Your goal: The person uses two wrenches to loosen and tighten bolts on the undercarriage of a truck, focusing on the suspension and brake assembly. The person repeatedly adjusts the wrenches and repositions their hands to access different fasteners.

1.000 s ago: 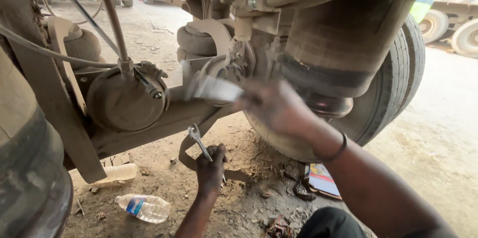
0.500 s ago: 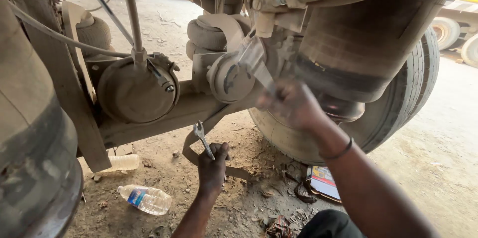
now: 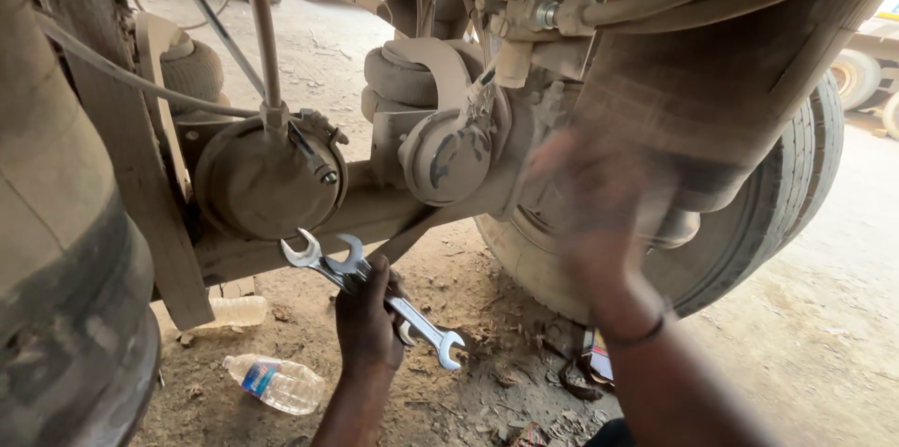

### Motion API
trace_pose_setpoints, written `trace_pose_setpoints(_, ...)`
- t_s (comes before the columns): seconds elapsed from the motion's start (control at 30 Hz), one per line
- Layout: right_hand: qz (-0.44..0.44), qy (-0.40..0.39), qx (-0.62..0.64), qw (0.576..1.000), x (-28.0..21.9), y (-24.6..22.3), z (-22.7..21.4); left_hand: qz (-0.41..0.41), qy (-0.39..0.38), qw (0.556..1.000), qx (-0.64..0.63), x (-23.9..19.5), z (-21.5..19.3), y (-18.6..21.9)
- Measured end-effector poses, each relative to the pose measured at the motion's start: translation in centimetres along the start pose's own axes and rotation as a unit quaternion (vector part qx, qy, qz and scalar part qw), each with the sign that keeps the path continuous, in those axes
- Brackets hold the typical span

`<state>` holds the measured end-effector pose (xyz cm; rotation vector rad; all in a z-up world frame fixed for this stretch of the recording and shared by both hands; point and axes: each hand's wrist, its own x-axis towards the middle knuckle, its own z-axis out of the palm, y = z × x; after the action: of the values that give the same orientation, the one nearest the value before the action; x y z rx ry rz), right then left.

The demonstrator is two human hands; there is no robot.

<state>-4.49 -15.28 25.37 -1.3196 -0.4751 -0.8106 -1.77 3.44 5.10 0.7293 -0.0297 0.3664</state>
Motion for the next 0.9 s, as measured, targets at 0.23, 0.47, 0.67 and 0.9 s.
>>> trace_pose_setpoints(0.23, -0.346, 0.069, -0.152, 0.923, 6.5, -4.9, 2.8, -0.004, -0.009, 0.999, 0.039, 0.3, -0.9, -1.8)
trace_pose_setpoints(0.47, -0.367, 0.118, -0.162, 0.908, 3.2, -5.7, 1.9, -0.008, -0.023, 0.998, 0.055, 0.0, -0.9, -2.8)
trace_pose_setpoints(0.67, -0.251, 0.009, -0.149, 0.957, 2.4, -7.2, -0.5, -0.024, -0.001, 0.997, 0.077, 0.1, -1.4, -3.6)
trace_pose_setpoints(0.9, -0.155, -0.239, 0.166, 0.944, 2.8, -6.6, -0.5, -0.039, 0.004, 0.999, 0.035, 0.4, -0.8, -5.0)
